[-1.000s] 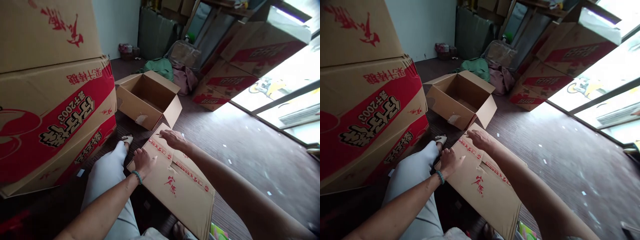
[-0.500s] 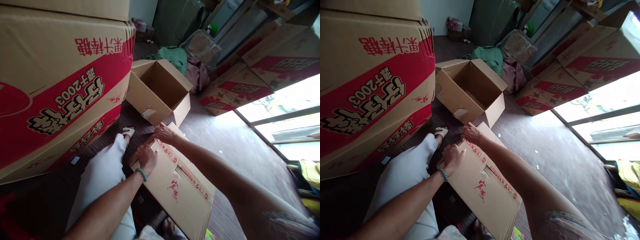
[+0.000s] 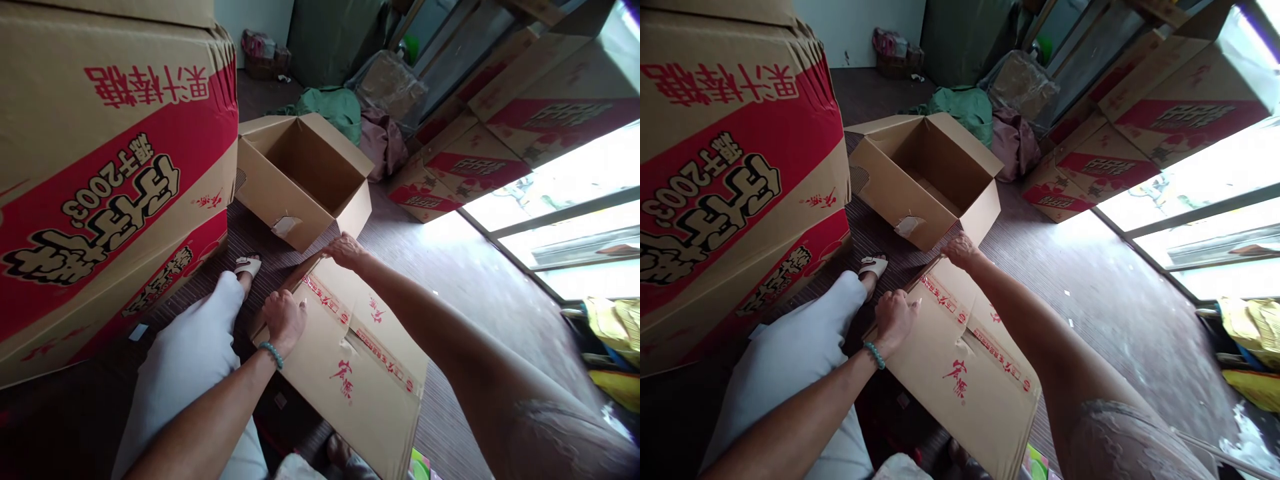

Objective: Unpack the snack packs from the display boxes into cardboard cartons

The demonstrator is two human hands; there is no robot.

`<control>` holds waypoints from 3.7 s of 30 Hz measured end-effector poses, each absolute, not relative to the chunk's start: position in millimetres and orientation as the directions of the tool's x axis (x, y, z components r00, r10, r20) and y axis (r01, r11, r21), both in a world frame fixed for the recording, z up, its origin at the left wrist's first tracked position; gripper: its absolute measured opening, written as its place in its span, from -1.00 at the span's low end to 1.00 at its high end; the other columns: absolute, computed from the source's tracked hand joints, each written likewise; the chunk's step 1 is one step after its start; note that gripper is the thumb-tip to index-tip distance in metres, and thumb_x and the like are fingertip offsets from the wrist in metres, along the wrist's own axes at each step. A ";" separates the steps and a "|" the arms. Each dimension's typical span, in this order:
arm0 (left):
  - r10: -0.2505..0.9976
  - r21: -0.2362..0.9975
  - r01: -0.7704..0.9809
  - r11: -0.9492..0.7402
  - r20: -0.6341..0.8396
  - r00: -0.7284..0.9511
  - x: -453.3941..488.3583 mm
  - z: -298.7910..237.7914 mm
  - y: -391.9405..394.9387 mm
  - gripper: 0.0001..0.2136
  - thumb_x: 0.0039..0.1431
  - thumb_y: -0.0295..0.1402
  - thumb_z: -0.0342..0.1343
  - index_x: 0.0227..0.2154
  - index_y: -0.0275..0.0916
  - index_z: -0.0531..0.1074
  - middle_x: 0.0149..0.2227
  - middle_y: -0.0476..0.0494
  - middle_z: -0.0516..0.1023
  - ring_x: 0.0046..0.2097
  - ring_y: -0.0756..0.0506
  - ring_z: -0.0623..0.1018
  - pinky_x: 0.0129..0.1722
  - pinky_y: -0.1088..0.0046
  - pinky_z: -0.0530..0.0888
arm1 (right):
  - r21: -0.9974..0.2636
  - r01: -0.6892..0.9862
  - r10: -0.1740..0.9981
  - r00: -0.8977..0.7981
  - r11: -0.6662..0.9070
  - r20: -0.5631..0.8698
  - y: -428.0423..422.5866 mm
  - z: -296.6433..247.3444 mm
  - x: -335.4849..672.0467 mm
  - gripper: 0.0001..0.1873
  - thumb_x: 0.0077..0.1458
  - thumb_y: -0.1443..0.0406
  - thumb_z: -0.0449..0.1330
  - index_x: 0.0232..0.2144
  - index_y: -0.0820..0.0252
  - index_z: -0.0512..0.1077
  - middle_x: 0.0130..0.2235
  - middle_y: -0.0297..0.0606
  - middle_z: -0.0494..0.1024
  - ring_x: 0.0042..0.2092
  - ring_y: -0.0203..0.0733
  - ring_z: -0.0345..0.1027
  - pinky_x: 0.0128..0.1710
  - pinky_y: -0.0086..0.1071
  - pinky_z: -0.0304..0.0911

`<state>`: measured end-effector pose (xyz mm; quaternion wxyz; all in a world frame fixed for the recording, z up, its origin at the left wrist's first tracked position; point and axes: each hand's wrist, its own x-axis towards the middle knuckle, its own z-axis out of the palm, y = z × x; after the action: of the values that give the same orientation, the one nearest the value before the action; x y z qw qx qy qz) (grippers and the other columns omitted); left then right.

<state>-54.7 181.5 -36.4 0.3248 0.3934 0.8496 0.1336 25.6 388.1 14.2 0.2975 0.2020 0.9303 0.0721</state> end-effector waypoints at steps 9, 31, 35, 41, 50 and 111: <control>0.746 0.479 0.572 0.666 -0.403 -0.530 -51.3 -37.6 182.6 -0.65 0.09 -0.19 0.14 -0.17 -0.37 0.47 -0.12 -0.42 0.54 -0.01 -0.32 0.51 -0.08 0.20 0.41 | 0.207 0.603 0.599 -0.575 0.771 -0.557 300.7 -4.7 25.9 -0.70 0.22 0.41 -0.03 -0.08 0.23 0.43 -0.24 -0.02 0.61 -0.14 -0.04 0.50 -0.24 -0.32 0.21; 0.752 0.473 0.585 0.659 -0.385 -0.536 -53.2 -45.1 187.1 -0.71 0.07 -0.28 0.07 -0.22 -0.37 0.49 -0.13 -0.39 0.57 -0.02 -0.32 0.53 -0.10 0.22 0.44 | 0.183 0.735 0.691 -0.479 0.653 -0.541 268.3 -10.4 63.5 -0.68 0.31 0.37 -0.15 -0.05 0.25 0.35 -0.23 0.01 0.60 -0.14 -0.06 0.51 -0.24 -0.32 0.24; 0.763 0.478 0.595 0.646 -0.383 -0.521 -55.1 -45.1 186.4 -0.69 0.09 -0.26 0.06 -0.21 -0.38 0.50 -0.14 -0.39 0.58 -0.03 -0.33 0.54 -0.09 0.21 0.44 | 0.187 0.758 0.698 -0.435 0.625 -0.569 256.1 -9.5 94.6 -0.66 0.29 0.41 -0.14 -0.01 0.25 0.34 -0.24 -0.01 0.60 -0.15 -0.05 0.51 -0.25 -0.33 0.21; 0.764 0.461 0.610 0.645 -0.384 -0.518 -54.9 -46.9 188.1 -0.65 0.08 -0.22 0.04 -0.19 -0.39 0.50 -0.13 -0.42 0.58 -0.03 -0.33 0.55 -0.10 0.21 0.45 | 0.271 0.829 0.755 -0.247 0.490 -0.608 225.3 4.7 180.6 -0.71 0.27 0.39 -0.07 -0.08 0.17 0.39 -0.23 -0.09 0.61 -0.19 -0.07 0.51 -0.32 -0.37 0.13; 0.769 0.401 0.657 0.639 -0.348 -0.536 -50.6 -51.8 190.8 -0.64 0.04 -0.31 -0.02 -0.20 -0.44 0.49 -0.10 -0.47 0.56 0.01 -0.34 0.51 -0.07 0.19 0.43 | 0.162 0.894 0.815 -0.290 0.418 -0.502 216.8 -8.9 165.9 -0.69 0.34 0.28 -0.16 0.00 0.12 0.30 -0.17 -0.15 0.60 -0.19 -0.13 0.49 -0.34 -0.39 0.11; 0.794 0.446 0.666 0.598 -0.440 -0.418 -56.5 -46.0 199.9 -0.54 0.09 -0.04 0.09 -0.24 -0.41 0.57 -0.14 -0.50 0.60 -0.06 -0.38 0.57 -0.15 0.22 0.45 | 0.127 0.885 0.736 -0.283 0.447 -0.615 232.4 -5.9 170.4 -0.66 0.30 0.16 -0.04 -0.11 0.13 0.47 -0.22 -0.10 0.60 -0.21 -0.10 0.49 -0.35 -0.40 0.14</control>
<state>-56.5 199.9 -46.0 0.3164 0.4367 0.8360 0.1016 170.4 232.4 -5.9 0.3105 0.5119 0.7919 -0.1204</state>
